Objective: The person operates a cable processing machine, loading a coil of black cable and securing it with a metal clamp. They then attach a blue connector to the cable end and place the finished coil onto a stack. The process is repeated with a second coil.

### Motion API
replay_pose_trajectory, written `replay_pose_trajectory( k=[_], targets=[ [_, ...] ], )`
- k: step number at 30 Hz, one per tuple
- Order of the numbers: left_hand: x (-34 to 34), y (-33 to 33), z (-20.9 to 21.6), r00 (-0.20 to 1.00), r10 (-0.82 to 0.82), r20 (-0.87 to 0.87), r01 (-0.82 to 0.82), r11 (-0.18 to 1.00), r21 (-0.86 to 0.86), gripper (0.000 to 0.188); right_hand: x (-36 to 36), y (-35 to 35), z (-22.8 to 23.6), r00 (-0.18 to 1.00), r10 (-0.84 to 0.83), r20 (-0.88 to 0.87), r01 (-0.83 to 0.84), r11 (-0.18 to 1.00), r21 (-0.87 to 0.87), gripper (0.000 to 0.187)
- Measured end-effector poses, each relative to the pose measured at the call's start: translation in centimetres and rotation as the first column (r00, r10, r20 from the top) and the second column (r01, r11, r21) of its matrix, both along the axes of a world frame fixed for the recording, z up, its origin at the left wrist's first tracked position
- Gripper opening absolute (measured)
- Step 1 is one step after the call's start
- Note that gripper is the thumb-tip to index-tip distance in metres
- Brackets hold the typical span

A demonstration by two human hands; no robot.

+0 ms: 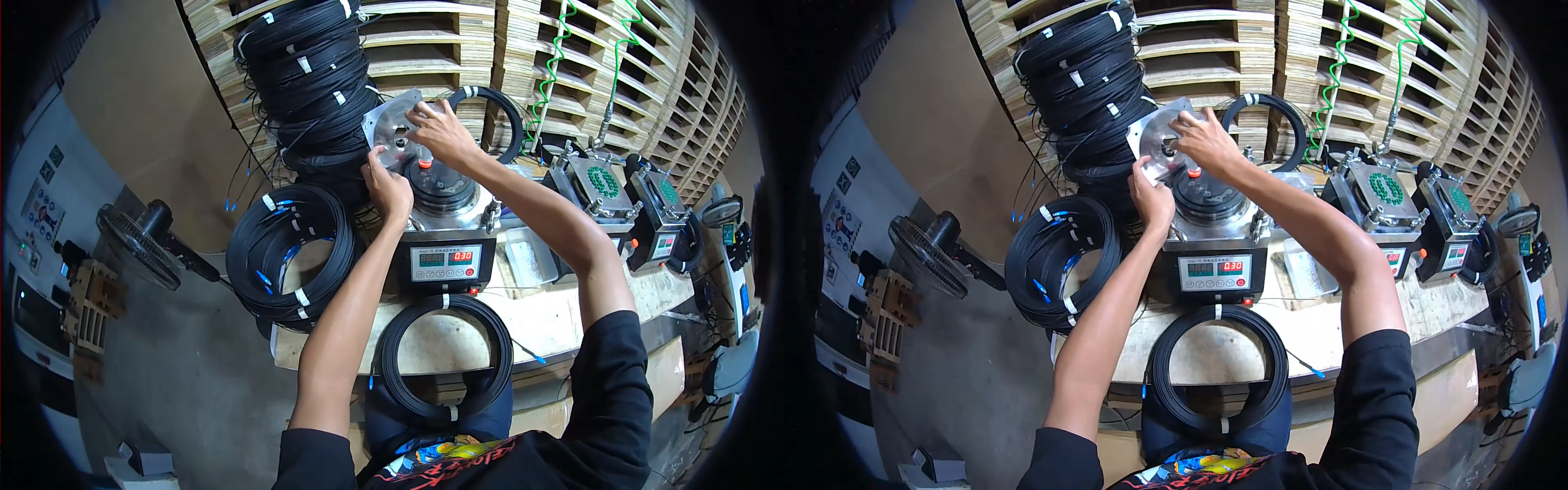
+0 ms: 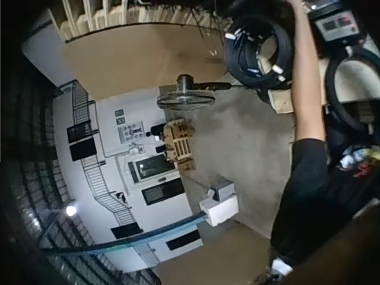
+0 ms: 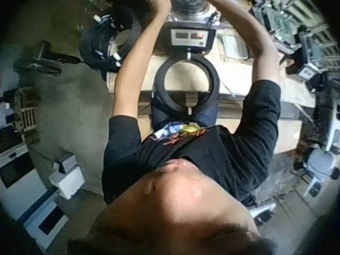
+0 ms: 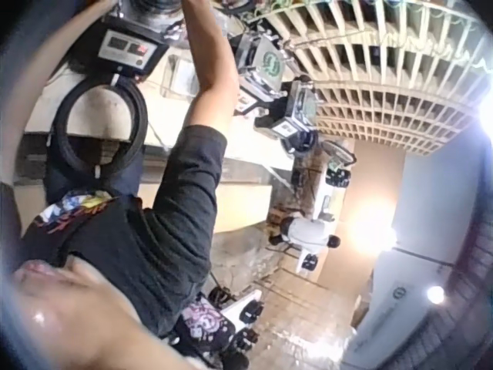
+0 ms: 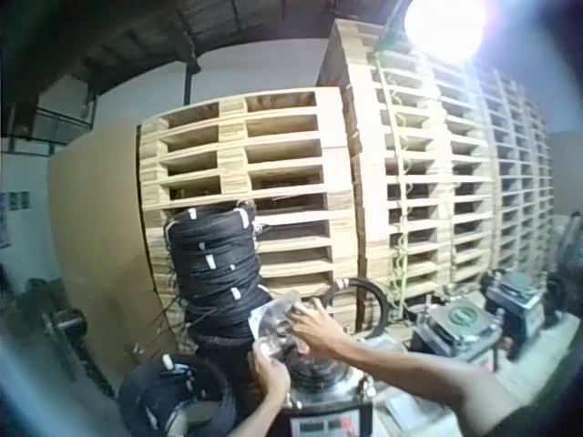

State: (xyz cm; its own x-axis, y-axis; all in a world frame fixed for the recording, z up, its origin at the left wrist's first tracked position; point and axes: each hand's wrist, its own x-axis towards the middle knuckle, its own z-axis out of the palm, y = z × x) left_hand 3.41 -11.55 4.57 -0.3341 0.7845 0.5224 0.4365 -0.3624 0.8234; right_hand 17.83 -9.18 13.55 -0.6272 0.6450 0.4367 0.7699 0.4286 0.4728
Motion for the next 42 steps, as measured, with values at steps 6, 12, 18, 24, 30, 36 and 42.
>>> replay_pose_trajectory(
  k=[6,12,18,24,30,36,42],
  targets=[
    [0.1,-0.3,0.3,1.0,0.014,-0.009,-0.014,1.0,-0.017,0.055,4.4,0.0,-0.2,0.992,-0.124,0.01,0.124,0.992,-0.026,0.033],
    [0.1,-0.1,0.0,0.999,0.031,-0.016,-0.032,0.999,-0.029,0.057,5.4,-5.8,0.4,0.996,-0.07,0.054,0.071,0.997,-0.016,0.027],
    [0.1,-0.4,0.4,1.0,0.007,-0.027,-0.008,0.999,-0.043,0.058,1.7,-7.3,-0.2,1.0,0.001,-0.024,-0.001,1.0,0.006,0.033],
    [-0.3,-0.7,0.8,0.999,-0.017,-0.031,0.014,0.995,-0.096,0.056,3.2,-4.6,-2.7,0.891,-0.256,-0.374,0.249,0.966,-0.068,0.057],
    [0.0,-0.1,0.2,0.999,0.01,-0.032,-0.012,0.998,-0.062,0.051,11.5,-5.7,-7.8,0.222,-0.301,-0.928,0.148,0.951,-0.273,0.061],
    [-0.5,1.1,-1.1,0.996,0.066,0.064,-0.07,0.995,0.067,0.044,13.8,-13.1,-15.5,0.297,-0.576,-0.762,0.329,0.811,-0.484,0.06],
    [-1.1,0.6,-0.5,0.983,0.015,0.186,0.013,0.989,-0.147,0.067,13.3,-17.2,-22.2,0.413,-0.676,-0.611,0.258,0.73,-0.633,0.068]
  ],
)
